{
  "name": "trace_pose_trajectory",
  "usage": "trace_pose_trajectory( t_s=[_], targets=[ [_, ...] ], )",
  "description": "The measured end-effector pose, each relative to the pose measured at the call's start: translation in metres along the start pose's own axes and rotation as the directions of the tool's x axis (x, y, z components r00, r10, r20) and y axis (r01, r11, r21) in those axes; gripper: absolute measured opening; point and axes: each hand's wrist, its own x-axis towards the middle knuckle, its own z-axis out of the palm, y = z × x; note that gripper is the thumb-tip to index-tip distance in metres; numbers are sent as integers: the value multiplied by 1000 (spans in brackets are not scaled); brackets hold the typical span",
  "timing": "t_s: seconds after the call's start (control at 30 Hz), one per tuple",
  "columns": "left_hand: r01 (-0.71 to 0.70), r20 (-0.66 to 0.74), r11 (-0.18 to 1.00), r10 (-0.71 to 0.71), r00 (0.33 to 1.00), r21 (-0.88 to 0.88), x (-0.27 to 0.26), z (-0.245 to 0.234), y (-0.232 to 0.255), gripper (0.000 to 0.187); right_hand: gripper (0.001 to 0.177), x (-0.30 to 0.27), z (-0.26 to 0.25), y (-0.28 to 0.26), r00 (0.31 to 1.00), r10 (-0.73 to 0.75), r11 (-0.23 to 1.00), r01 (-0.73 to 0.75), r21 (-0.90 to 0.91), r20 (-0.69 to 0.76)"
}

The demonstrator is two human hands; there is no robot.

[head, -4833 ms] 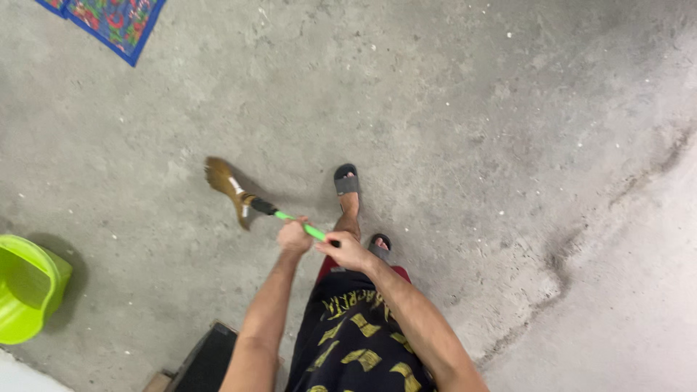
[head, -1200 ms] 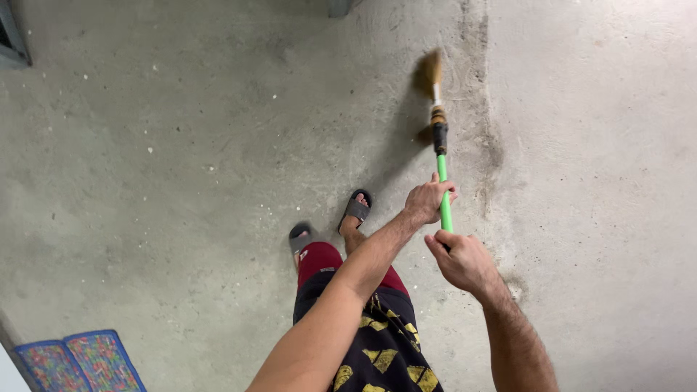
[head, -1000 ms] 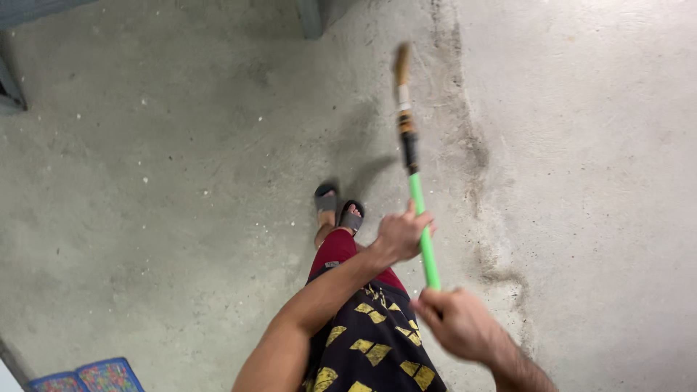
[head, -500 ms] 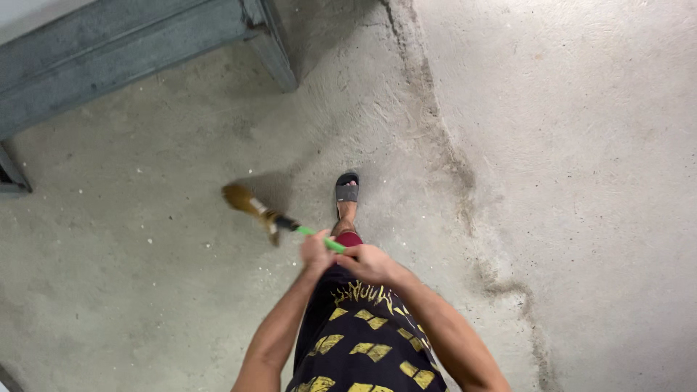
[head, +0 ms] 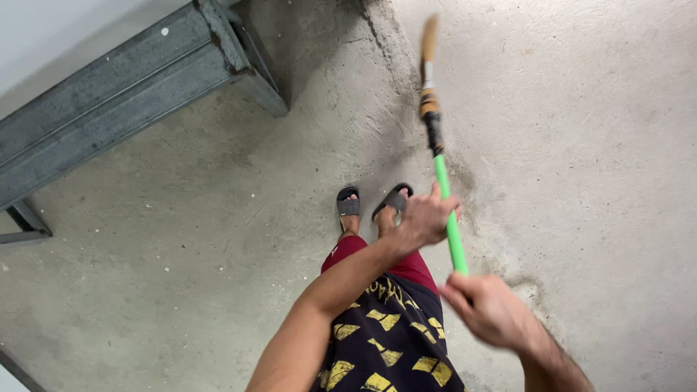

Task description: The person sweeps a concrete floor by hand using a broom, moving debris into a pile and navigating around objects like a speaker and furniture.

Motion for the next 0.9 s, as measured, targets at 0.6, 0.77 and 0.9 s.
trace_pose_trajectory(
  t_s=[0.6, 0.77, 0.9],
  targets=[
    [429, -42, 879, -446, 894, -207, 130, 97, -58, 37, 30, 131, -129, 101, 982, 99, 988, -78, 135, -162],
    [248, 118, 966, -239, 964, -72, 208, 39, -17, 34, 31, 123, -158, 76, 946, -40, 988, 86, 131, -322],
    [88, 73, 995, -92, 993, 49, 187, -30, 9, 30, 30, 89, -147, 38, 974, -48, 967, 101, 235, -223]
  ],
)
